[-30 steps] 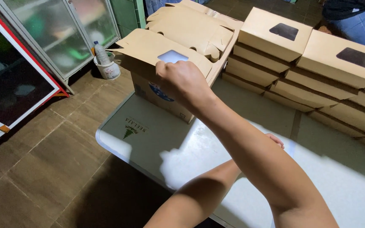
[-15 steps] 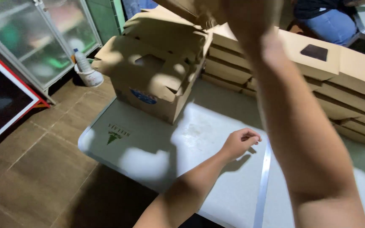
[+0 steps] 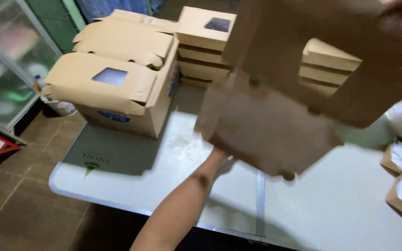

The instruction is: Assembling small cardboard boxes by folding templates and inserting paper liners.

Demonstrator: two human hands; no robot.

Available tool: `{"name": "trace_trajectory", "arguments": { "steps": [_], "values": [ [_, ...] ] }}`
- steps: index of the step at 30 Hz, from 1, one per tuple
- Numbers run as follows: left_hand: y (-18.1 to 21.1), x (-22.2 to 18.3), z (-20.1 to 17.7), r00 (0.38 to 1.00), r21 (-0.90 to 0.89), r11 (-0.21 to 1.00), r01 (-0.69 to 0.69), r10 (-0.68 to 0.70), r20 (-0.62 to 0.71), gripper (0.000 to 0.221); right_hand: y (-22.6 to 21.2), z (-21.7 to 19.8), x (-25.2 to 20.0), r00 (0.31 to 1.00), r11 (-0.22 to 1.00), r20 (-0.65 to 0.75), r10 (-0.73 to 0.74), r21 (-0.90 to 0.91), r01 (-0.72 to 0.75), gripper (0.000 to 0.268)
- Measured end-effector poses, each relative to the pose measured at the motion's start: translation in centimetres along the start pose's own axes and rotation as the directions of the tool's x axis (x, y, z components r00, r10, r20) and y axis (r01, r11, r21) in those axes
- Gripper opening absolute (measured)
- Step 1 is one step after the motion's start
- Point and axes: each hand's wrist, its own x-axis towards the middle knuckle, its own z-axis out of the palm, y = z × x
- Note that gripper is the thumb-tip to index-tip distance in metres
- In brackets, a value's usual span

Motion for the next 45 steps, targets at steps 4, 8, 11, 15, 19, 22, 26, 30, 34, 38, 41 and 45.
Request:
{"name": "trace_trajectory", "arguments": {
  "steps": [4, 8, 11, 15, 19, 22, 26, 30, 34, 38, 41, 45],
  "values": [
    [-1.6, 1.9, -0.3, 0.997, -0.078, 0.996, 0.053, -0.057, -0.049, 0.021, -0.3, 4.6, -4.9, 0.978, 0.968, 0.151, 0.146, 0.182, -0.172, 0.014],
    [0.1, 1.5, 0.1, 0.991, -0.114, 0.988, 0.106, -0.115, -0.07, 0.03, 5.5, 12.6, -8.1, 0.921, 0.982, 0.346, 0.182, -0.01, -0.191, 0.024],
    [0.7, 0.2, 0.1, 0.994, 0.055, 0.994, 0.094, -0.091, -0.057, 0.034, 10.5, 18.1, -10.7, 0.908, 0.967, 0.347, 0.236, 0.005, -0.254, 0.022],
    [3.2, -0.6, 1.4, 0.996, 0.355, 0.933, 0.052, -0.022, -0.088, 0.044, 12.8, 21.3, -11.9, 0.925, 0.947, 0.222, 0.307, 0.029, -0.321, 0.021],
    [3.0, -0.4, 1.4, 0.995, 0.301, 0.951, 0.062, -0.033, -0.098, 0.044, 14.5, 23.7, -12.7, 0.98, 0.955, 0.077, 0.185, -0.25, -0.161, 0.023],
    [1.6, 0.6, 0.6, 0.99, 0.273, 0.96, 0.058, -0.021, -0.137, 0.043, 12.5, 25.7, -12.1, 0.964, 0.78, -0.148, -0.22, -0.62, 0.083, 0.037],
    [-0.2, 1.1, 0.2, 0.987, 0.245, 0.967, 0.066, -0.027, -0.159, 0.038, 7.6, 28.2, -10.1, 0.996, 0.997, -0.033, -0.081, -0.018, 0.081, 0.03],
    [1.3, 0.6, 0.8, 0.984, 0.227, 0.97, 0.082, -0.043, -0.17, 0.036, 6.4, 30.5, -8.9, 0.997, 0.981, 0.045, 0.067, 0.182, -0.074, 0.018],
    [1.7, 0.6, 0.8, 0.976, 0.249, 0.963, 0.107, -0.054, -0.21, 0.034, 6.2, 30.9, -10.6, 0.984, 0.939, 0.032, 0.174, 0.294, -0.176, 0.006],
    [2.1, 0.3, 1.2, 0.969, 0.256, 0.956, 0.143, -0.082, -0.233, 0.031, 3.7, 29.5, -12.4, 0.861, 0.559, 0.22, 0.459, 0.681, -0.472, 0.029],
    [2.1, 0.0, 1.5, 0.969, 0.231, 0.961, 0.155, -0.102, -0.226, 0.032, 3.5, 29.9, -13.1, 0.77, 0.359, 0.276, 0.576, 0.76, -0.541, 0.039],
    [3.9, -1.0, 2.1, 0.965, 0.176, 0.965, 0.192, -0.154, -0.21, 0.033, 2.4, 29.4, -13.1, 0.712, 0.278, 0.32, 0.624, 0.761, -0.586, 0.026]
  ]
}}
